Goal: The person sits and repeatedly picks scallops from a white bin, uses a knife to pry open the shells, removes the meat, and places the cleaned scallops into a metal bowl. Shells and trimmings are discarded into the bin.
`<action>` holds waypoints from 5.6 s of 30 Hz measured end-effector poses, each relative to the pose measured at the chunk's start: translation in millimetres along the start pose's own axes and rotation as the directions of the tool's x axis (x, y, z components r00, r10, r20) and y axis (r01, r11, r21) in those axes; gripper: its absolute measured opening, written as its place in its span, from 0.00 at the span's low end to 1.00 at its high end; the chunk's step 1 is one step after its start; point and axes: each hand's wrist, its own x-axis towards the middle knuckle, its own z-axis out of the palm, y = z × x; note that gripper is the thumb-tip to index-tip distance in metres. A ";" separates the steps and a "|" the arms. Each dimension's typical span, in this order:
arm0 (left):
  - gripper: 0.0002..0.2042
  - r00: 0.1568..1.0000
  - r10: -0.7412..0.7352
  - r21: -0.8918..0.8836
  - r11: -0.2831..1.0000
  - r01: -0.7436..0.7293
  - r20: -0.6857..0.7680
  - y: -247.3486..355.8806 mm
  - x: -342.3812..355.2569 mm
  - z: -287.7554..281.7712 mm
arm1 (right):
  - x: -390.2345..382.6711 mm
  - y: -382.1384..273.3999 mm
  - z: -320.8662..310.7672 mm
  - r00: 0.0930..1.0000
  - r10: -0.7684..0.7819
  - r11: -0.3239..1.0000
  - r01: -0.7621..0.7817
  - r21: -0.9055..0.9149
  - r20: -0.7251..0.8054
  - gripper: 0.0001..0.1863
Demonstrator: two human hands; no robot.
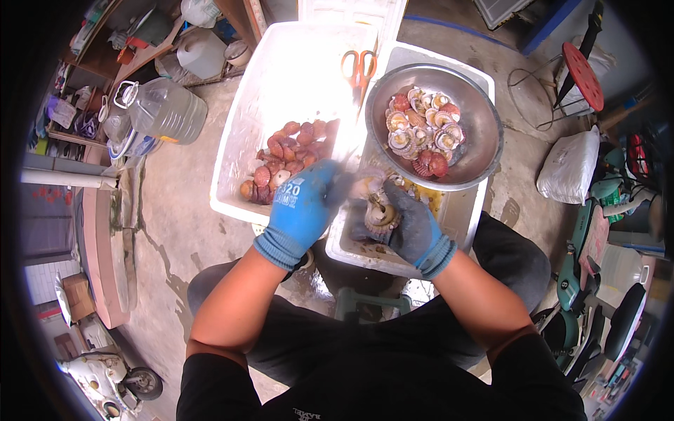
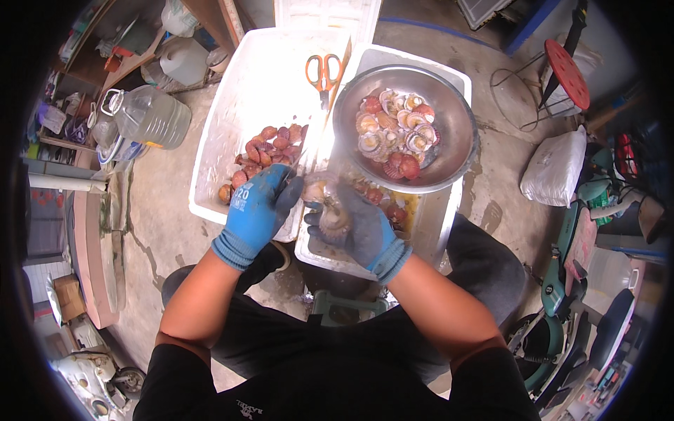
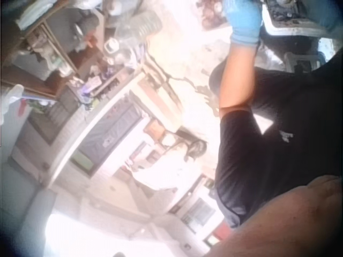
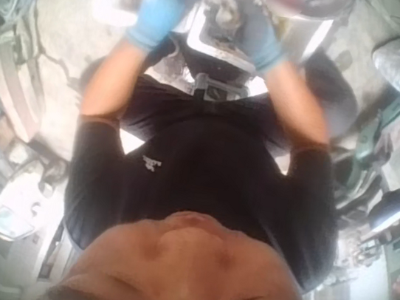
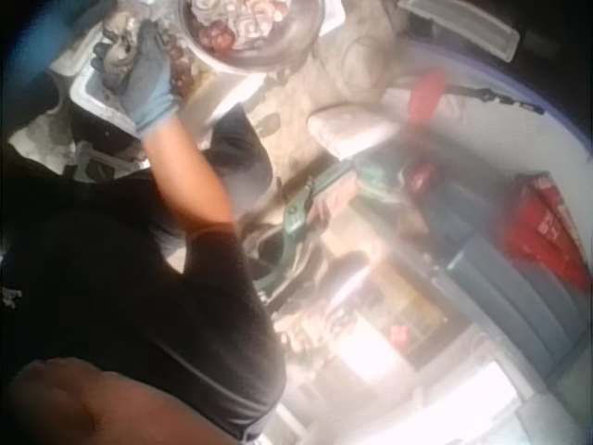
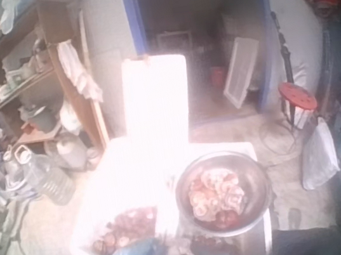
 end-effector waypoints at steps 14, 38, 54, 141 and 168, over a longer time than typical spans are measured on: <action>0.10 0.880 -0.075 0.063 0.997 0.051 0.470 2.8 -35.9 21.7 | -5.5 -3.2 14.2 0.951 -0.251 0.944 0.199 -0.263 -0.182 0.19; 0.03 0.995 0.096 0.077 0.992 -0.098 0.027 -15.6 -8.2 17.6 | -7.6 -6.8 -19.0 0.979 -0.089 0.979 0.121 -0.165 0.186 0.27; 0.11 0.690 -0.304 -0.478 0.540 0.693 0.657 22.0 5.8 36.0 | -3.2 6.3 -53.7 0.982 -0.139 0.987 0.148 0.063 -0.128 0.19; 0.05 0.592 -0.226 -0.540 0.253 0.803 0.774 -46.1 -37.1 92.9 | -26.1 -56.9 -2.7 0.974 -0.224 0.739 0.147 -0.657 -0.034 0.35; 0.12 0.580 -0.171 -0.395 0.580 0.713 0.796 -46.3 -7.3 14.6 | -23.2 -90.9 3.0 0.832 -0.552 0.588 0.345 -0.732 -0.051 0.27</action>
